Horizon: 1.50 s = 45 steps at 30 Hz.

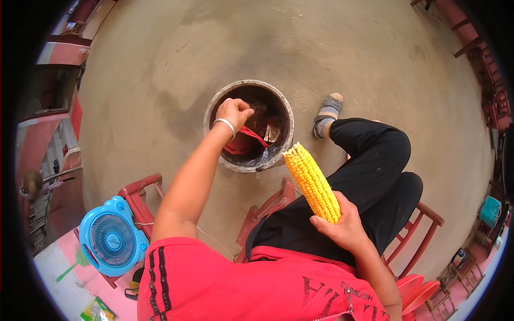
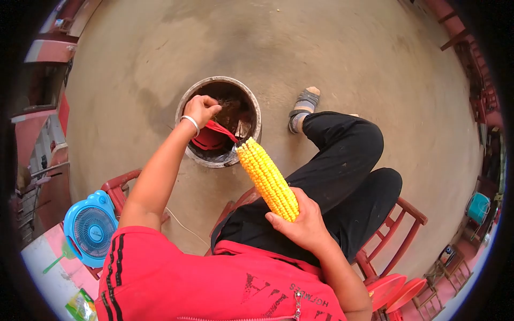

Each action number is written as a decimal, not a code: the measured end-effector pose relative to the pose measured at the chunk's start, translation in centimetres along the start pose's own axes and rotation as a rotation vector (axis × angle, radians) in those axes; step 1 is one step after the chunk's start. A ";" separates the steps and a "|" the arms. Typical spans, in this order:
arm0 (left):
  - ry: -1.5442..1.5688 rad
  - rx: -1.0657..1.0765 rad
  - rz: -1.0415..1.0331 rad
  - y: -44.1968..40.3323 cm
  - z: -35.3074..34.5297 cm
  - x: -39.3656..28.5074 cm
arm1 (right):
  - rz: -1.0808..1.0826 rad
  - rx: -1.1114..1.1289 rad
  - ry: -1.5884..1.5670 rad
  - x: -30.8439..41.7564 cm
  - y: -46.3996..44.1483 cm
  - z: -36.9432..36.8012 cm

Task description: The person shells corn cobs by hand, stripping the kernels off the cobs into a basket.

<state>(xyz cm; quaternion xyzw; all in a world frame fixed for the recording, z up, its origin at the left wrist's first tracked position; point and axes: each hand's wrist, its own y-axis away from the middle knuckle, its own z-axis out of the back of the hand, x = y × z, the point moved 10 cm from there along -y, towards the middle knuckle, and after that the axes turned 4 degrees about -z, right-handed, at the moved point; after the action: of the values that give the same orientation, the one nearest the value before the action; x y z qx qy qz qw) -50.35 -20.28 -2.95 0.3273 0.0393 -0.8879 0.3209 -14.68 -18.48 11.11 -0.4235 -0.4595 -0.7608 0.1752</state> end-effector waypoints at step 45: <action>0.726 0.570 0.101 7.2 -3.8 -9.8 | -0.264 0.077 0.175 -1.0 -4.4 -0.9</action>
<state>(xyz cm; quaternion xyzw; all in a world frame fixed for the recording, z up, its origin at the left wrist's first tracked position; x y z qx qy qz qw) -38.22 -19.60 1.03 0.6935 -0.1127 -0.6746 0.2263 -17.41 -17.07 7.63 -0.2845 -0.5231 -0.7930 0.1291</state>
